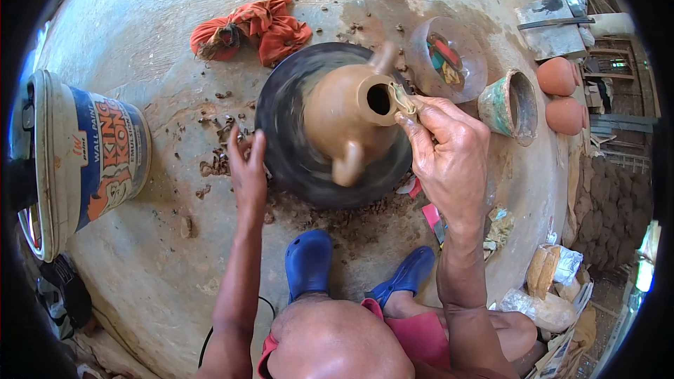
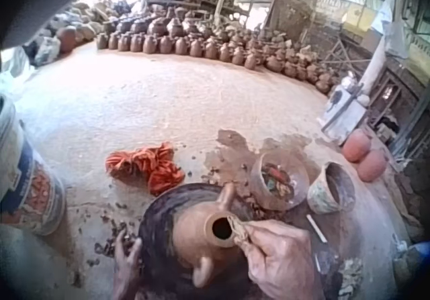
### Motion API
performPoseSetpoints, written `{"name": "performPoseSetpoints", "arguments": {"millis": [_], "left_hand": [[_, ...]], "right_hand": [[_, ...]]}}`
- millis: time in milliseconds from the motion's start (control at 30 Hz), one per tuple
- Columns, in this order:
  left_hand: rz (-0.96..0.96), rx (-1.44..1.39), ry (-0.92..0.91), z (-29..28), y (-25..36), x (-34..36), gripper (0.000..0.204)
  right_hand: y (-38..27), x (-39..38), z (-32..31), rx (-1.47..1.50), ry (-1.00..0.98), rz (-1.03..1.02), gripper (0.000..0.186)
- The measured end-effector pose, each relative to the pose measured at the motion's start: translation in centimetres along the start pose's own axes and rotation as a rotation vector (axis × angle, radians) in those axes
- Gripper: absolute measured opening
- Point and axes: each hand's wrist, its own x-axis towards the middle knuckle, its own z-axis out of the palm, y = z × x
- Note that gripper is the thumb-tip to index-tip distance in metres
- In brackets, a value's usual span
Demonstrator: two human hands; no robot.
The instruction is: The person smooths the surface of a clay pot by hand and using a tool, then carries it across a room filled with other pots.
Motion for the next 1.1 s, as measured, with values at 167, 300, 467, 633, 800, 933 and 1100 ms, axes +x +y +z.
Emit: {"name": "performPoseSetpoints", "arguments": {"millis": [167,300,467,633,800,933,1100], "left_hand": [[0.143,0.078,-0.051,-0.3,1.1,8.8,0.068],[0.035,0.034,0.102,3.3,-3.6,-3.0,0.07],[-0.547,-0.008,-0.635,1.4,-5.5,-13.3,0.081],[-0.118,-0.071,-0.021,0.1,-1.8,-1.1,0.084],[0.043,0.162,0.236,2.2,-6.3,-2.0,0.077],[-0.752,-0.149,-0.869,2.9,-5.6,-13.9,0.08],[-0.307,-0.046,-0.036,0.9,-2.0,-5.3,0.094]], "right_hand": [[-1.1,-0.6,0.2,0.029,0.002,0.014,0.017],[-0.5,-1.2,-0.7,-0.011,-0.009,0.048,0.017],[0.5,-1.4,-0.6,-0.032,0.022,0.048,0.015],[0.0,0.1,-0.5,-0.051,0.018,0.045,0.012],[-1.8,0.4,0.7,-0.008,0.011,0.022,0.013],[-1.0,-1.1,0.3,-0.014,0.022,0.004,0.016],[-0.6,-1.8,-0.9,-0.027,0.001,0.058,0.014]]}}
